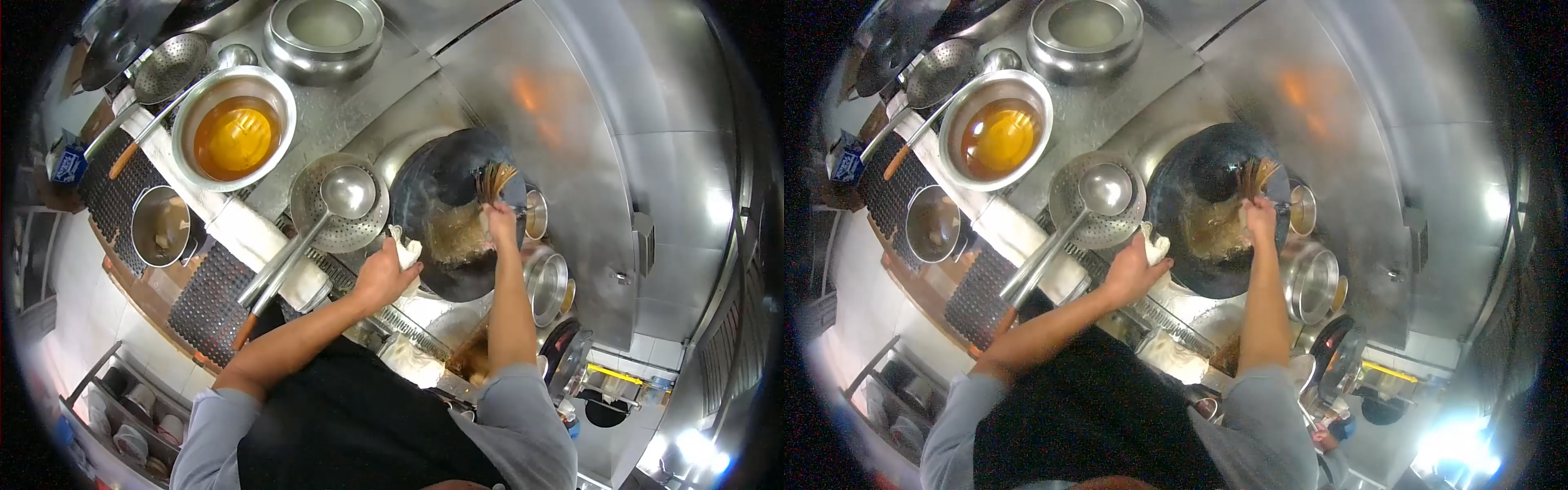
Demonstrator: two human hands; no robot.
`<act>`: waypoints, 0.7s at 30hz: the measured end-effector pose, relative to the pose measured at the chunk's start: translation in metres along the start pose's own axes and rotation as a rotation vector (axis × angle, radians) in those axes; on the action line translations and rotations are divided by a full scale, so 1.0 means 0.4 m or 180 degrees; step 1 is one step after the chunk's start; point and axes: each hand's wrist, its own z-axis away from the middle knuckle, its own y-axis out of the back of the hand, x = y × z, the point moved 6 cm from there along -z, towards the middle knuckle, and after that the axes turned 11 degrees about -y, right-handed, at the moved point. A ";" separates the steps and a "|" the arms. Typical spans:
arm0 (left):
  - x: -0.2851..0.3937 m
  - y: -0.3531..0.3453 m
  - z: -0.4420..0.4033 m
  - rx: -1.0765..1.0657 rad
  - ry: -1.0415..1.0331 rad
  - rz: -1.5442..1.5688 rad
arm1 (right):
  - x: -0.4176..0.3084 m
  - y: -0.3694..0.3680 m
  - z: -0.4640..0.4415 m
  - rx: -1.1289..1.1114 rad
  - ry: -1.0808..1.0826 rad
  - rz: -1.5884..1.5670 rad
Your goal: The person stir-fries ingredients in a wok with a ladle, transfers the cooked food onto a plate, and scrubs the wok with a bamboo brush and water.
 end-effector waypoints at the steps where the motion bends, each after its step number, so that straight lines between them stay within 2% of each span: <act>1: 0.000 -0.004 0.004 -0.0001 -0.0031 -0.0011 | -0.013 -0.034 0.004 0.0142 0.0107 -0.0077; 2: 0.001 -0.011 0.013 -0.0030 -0.0043 0.0003 | -0.015 -0.060 0.030 0.0312 0.0191 -0.0155; 4: 0.001 -0.014 0.012 0.0106 -0.0048 0.0176 | -0.030 -0.124 0.220 -0.0207 0.0048 0.0350; 6: -0.003 -0.027 0.002 0.0023 -0.0123 0.0167 | 0.091 -0.129 0.296 -0.0091 0.1027 0.1120; 8: -0.006 -0.019 0.002 -0.0044 -0.0044 -0.0014 | 0.165 -0.040 0.420 -0.0374 0.0650 0.1645; 10: -0.008 -0.027 -0.001 -0.0103 -0.0128 -0.0136 | 0.287 0.063 0.314 -0.0887 0.0297 0.1487; 11: -0.008 -0.027 0.002 -0.0073 -0.0109 -0.0036 | 0.340 0.102 0.194 -0.0764 0.0172 0.1748; 12: -0.009 -0.028 0.001 -0.0014 -0.0080 0.0075 | 0.333 0.125 0.064 -0.0650 0.0063 0.2032; 14: -0.011 -0.032 0.002 -0.0043 -0.0045 -0.0045 | 0.044 0.173 0.098 0.0128 0.0173 0.2073; 16: -0.014 -0.040 0.005 -0.0060 -0.0056 0.0158 | 0.020 0.100 0.012 0.0882 0.0744 0.1616; 18: -0.003 -0.048 0.022 -0.0005 -0.0066 0.0049 | 0.012 0.017 0.134 0.1004 0.0450 0.1564; 20: 0.010 -0.039 0.011 0.0085 -0.0075 0.0581 | 0.107 -0.033 0.206 0.0458 0.0567 0.1607; 21: -0.019 -0.053 0.006 0.0040 0.0046 0.0461 | 0.122 -0.006 0.306 0.0296 0.0564 0.1732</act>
